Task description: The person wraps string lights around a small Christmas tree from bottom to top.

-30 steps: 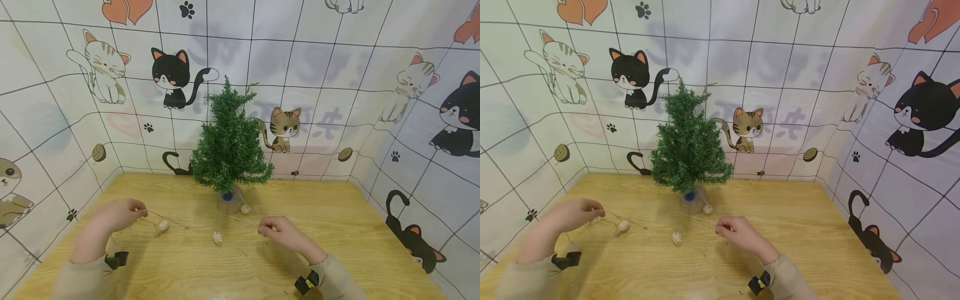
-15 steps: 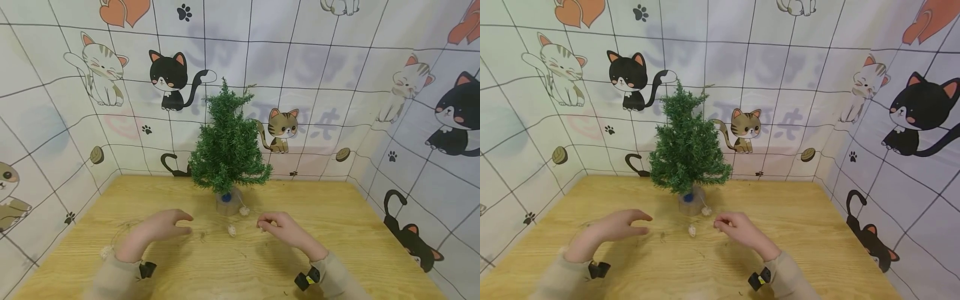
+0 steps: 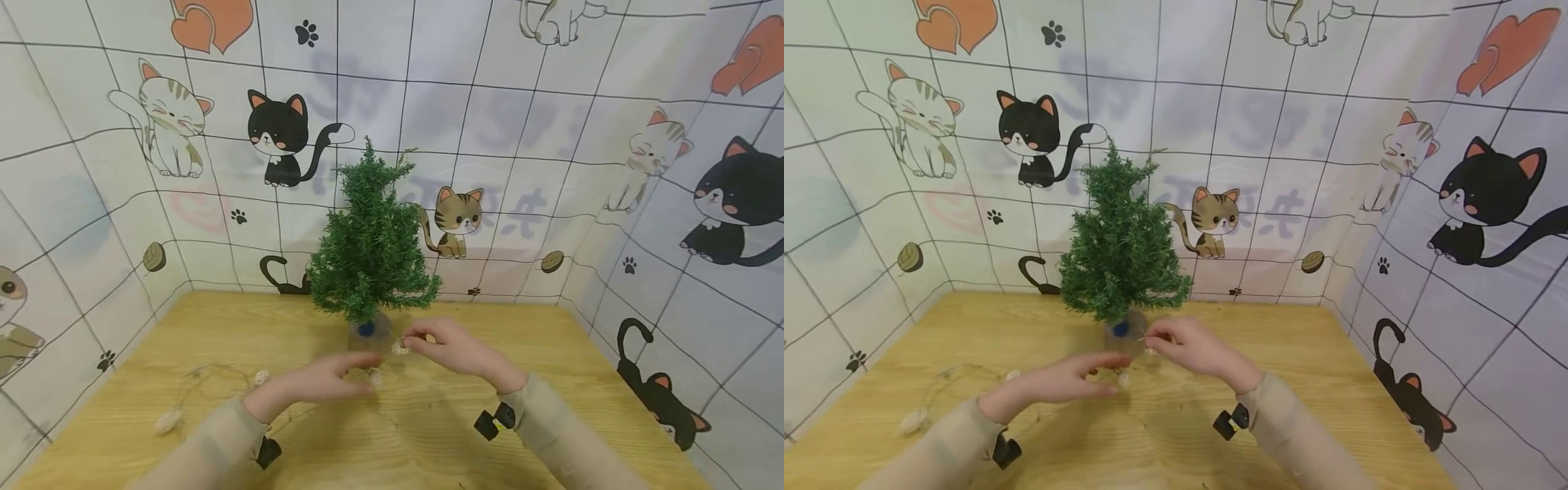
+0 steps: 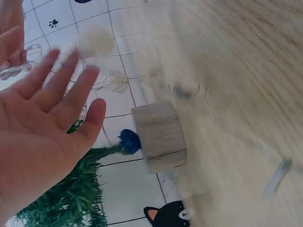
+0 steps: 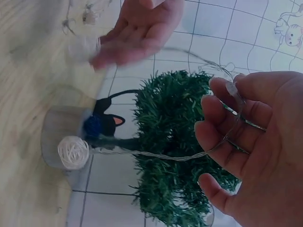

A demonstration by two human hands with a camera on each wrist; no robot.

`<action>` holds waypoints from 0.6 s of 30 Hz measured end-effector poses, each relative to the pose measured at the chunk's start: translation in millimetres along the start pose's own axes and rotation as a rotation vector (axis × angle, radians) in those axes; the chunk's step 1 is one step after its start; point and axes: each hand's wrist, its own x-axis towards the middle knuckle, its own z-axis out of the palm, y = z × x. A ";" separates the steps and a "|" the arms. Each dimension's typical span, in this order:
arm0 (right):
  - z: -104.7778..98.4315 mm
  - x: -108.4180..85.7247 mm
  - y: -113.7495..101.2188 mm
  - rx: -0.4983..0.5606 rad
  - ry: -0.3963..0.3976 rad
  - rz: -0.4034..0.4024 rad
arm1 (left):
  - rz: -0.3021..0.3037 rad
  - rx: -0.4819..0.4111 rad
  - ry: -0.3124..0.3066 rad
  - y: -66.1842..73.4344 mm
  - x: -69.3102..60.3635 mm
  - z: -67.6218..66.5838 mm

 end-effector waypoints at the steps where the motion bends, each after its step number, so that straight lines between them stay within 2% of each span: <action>1: -2.8 1.9 -1.3 -0.009 0.002 -0.011 | 0.000 -0.038 -0.013 2.9 -0.2 -0.4; 5: -13.5 8.7 -2.0 -0.076 0.025 -0.041 | 0.014 -0.119 -0.009 15.9 -7.0 -8.6; 8: -22.4 12.1 -1.5 -0.111 0.035 -0.045 | 0.036 -0.088 0.050 30.1 -14.5 -23.0; 12: -35.9 16.9 -4.6 -0.164 0.022 -0.029 | 0.049 0.040 0.131 55.6 -19.9 -51.3; 15: -44.8 23.0 -7.2 -0.190 0.008 -0.002 | 0.026 0.172 0.192 78.4 -19.1 -75.0; 18: -50.2 31.5 -8.4 -0.212 0.028 0.036 | -0.006 0.279 0.240 100.7 -15.6 -95.9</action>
